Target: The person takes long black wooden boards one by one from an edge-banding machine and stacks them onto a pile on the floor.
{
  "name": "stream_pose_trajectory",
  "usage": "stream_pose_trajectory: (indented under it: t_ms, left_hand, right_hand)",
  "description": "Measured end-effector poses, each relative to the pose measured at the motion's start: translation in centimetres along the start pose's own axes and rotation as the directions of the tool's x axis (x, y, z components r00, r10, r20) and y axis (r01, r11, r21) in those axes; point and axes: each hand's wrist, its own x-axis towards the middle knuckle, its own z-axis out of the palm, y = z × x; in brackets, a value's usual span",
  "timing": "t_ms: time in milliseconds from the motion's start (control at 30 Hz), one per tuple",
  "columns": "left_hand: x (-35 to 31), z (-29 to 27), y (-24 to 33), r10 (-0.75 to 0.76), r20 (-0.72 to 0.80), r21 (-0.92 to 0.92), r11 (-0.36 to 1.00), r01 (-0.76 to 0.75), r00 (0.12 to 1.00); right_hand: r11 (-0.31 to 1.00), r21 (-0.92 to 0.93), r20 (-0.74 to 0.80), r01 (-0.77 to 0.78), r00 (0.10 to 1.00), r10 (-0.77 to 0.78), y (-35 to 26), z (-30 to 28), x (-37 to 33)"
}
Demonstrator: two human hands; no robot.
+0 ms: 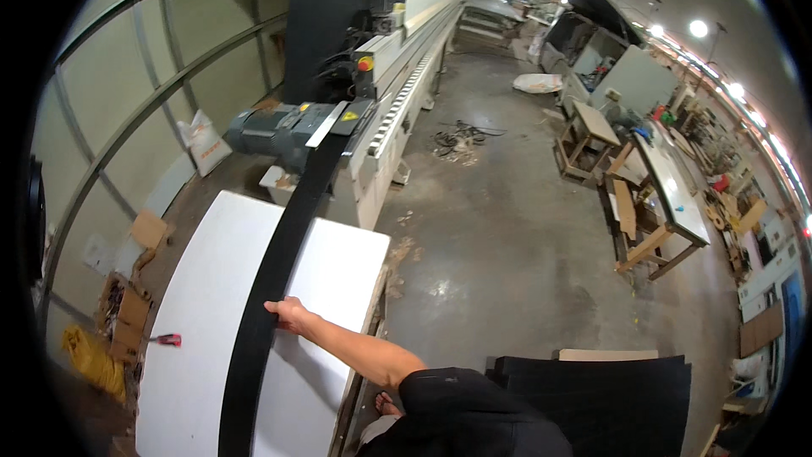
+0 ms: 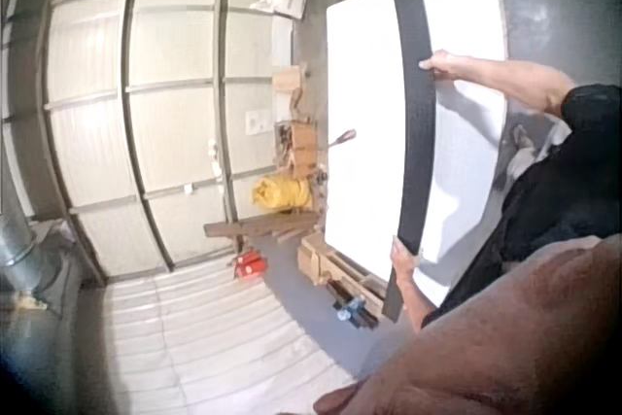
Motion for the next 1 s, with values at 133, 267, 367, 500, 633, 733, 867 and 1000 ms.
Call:
stream_pose_trajectory:
  t_ms: [133,267,367,500,633,733,867,1000]
  left_hand:
    - [-5.1,4.3,-5.7,-0.076,-0.083,0.050,0.996,0.080,0.994]
    - [-11.5,6.3,-9.7,-0.345,0.012,0.074,0.936,0.343,0.938]
    - [-13.8,5.5,-7.5,-0.275,-0.231,0.156,0.936,0.314,0.934]
    - [-16.2,3.8,-4.7,-0.160,-0.566,0.320,0.861,0.395,0.808]
    - [-18.8,6.6,-14.0,-0.037,-0.773,0.621,0.161,0.767,0.634]
    - [-11.6,0.9,-5.0,-0.167,-0.707,0.600,0.374,0.708,0.687]
    - [-9.6,-4.2,-1.4,0.075,-0.896,0.308,0.814,0.492,0.438]
    - [-3.0,-7.2,-0.7,0.333,-0.839,0.502,0.778,0.377,0.430]
  right_hand:
    - [0.991,-0.087,0.042,-0.103,0.993,0.107,3.7,1.4,-4.5]
    - [0.955,-0.202,0.113,-0.219,0.963,0.245,6.2,3.4,-10.6]
    - [0.958,-0.172,0.164,-0.230,0.952,0.258,8.4,3.5,-13.1]
    - [0.976,-0.082,0.367,-0.203,0.904,0.219,9.9,2.6,-16.2]
    - [0.978,0.103,0.564,-0.182,0.820,0.093,6.9,3.3,-20.3]
    - [0.948,0.284,0.564,-0.147,0.825,-0.041,6.5,-1.2,-18.3]
    - [0.882,0.470,0.449,0.022,0.855,-0.260,3.5,-2.8,-20.2]
    - [0.789,0.543,0.343,0.288,0.781,-0.522,-1.2,-10.7,-23.4]
